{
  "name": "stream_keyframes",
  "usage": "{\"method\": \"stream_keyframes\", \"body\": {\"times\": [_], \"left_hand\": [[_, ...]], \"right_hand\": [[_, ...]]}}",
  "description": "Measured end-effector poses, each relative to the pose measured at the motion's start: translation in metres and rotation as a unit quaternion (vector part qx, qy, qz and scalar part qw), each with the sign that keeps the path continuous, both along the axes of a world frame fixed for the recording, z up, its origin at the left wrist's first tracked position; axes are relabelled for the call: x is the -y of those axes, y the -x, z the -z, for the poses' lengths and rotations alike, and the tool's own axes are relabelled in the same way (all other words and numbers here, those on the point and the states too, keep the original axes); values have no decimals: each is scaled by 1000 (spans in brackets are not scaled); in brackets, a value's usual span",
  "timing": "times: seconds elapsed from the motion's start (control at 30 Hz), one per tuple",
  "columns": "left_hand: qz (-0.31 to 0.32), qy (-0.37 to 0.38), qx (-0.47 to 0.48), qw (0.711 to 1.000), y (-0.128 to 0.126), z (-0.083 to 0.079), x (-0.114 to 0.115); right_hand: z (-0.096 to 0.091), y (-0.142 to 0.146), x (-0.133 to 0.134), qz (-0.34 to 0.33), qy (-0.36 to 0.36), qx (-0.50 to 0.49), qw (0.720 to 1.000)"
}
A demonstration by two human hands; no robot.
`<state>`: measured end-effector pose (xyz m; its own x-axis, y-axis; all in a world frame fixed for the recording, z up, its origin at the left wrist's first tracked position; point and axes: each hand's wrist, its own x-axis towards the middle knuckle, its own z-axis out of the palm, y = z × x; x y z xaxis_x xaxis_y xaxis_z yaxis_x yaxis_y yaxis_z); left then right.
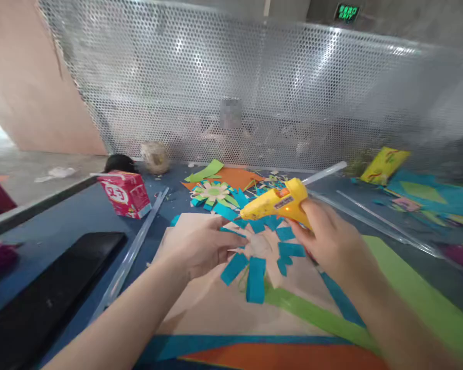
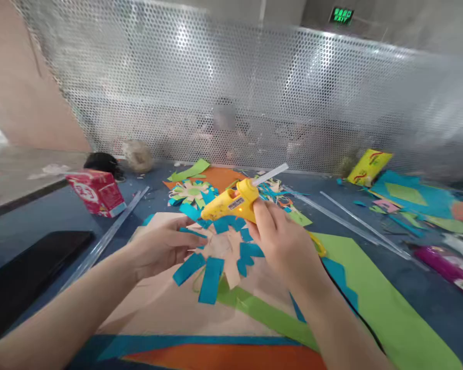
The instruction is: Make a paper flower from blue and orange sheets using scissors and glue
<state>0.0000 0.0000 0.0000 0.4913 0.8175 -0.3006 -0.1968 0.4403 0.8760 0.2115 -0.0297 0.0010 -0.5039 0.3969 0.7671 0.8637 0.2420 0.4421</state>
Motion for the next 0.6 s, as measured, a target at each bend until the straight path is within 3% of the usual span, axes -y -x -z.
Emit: {"method": "stream_keyframes", "body": {"times": [0.6], "left_hand": [[-30,2,5,1000,1,3,-3]], "right_hand": [[-2,-7,-4,7,9,-21,1000]]}}
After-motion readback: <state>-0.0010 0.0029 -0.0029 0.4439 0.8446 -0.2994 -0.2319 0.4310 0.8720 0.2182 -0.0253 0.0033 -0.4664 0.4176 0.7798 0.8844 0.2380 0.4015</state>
